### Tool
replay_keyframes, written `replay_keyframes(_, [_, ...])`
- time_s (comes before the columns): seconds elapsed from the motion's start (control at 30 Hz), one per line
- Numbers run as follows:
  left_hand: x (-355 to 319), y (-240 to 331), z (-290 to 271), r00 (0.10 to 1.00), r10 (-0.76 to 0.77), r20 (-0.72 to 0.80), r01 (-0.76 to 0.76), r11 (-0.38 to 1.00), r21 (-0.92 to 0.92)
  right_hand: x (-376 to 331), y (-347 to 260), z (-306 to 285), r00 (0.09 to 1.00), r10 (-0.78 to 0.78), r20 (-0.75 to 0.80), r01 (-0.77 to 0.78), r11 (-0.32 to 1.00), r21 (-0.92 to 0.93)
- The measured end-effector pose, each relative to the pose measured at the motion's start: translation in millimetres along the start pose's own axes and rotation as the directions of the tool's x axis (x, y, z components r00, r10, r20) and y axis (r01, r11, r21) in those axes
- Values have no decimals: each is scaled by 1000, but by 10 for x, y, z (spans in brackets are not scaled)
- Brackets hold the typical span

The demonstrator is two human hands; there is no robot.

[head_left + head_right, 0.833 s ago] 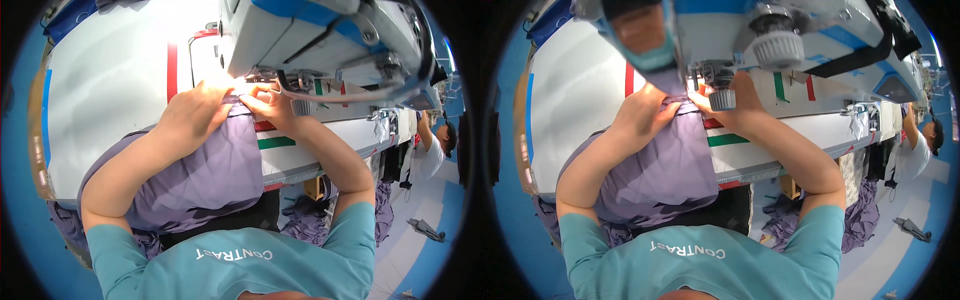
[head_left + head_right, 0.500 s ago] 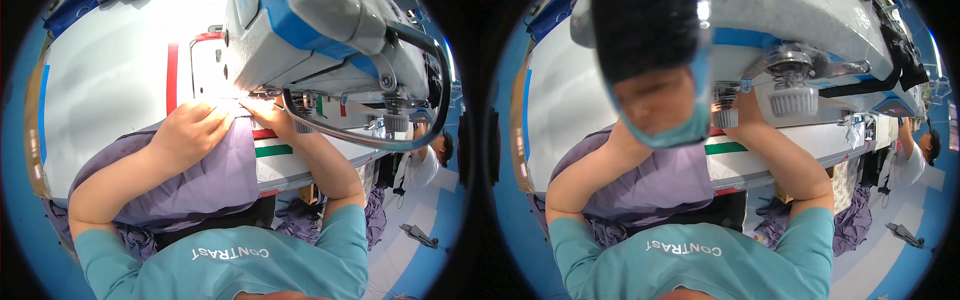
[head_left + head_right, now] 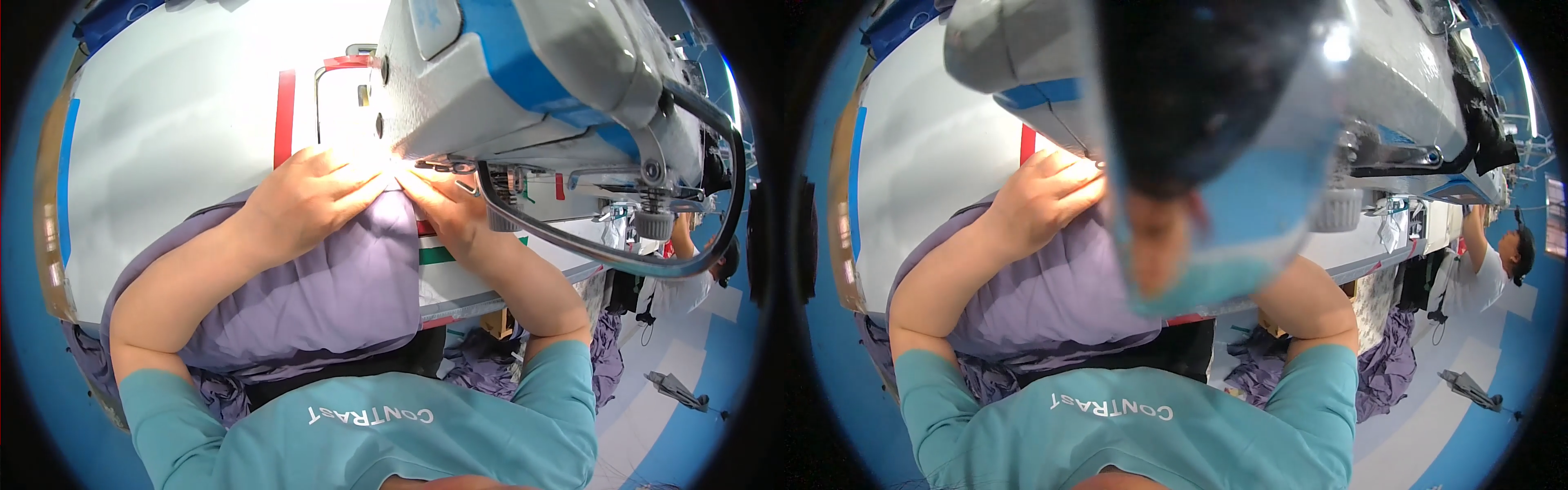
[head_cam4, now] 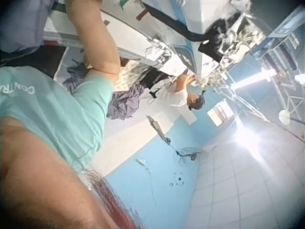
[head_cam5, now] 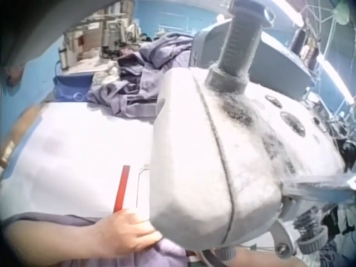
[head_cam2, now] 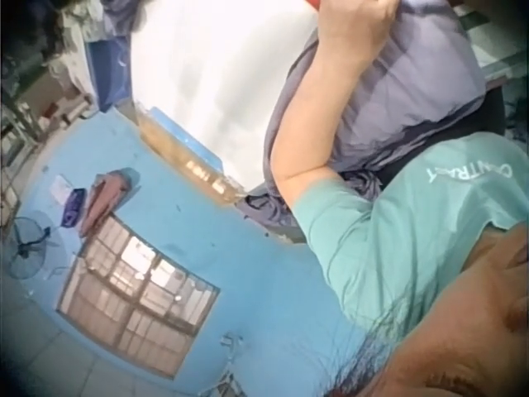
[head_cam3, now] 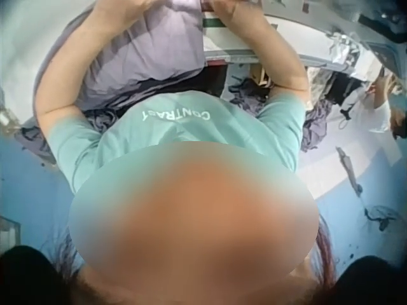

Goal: Using an industrial sewing machine to stitch together pieces of purple fabric to form a garment.

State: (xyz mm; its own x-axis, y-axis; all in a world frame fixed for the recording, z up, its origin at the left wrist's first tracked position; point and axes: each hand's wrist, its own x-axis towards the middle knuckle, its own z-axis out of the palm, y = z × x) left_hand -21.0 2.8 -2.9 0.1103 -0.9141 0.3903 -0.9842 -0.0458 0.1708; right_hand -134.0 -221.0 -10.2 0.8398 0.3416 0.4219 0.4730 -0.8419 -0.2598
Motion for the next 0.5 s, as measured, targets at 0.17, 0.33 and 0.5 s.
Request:
replay_keyframes(0.17, [93,-83,-21,1000,-13,26,13,1000,-13,-38,36,44,998,56,-11,-57,990,-127])
replay_keyframes(0.33, [95,-148,-65,1000,3,16,-2,1000,-25,-62,-46,63,968,243,59,-227,953,-202])
replay_keyframes(0.5, [103,-202,-77,999,30,20,-29,998,-57,2,-34,19,934,350,78,-344,936,-77])
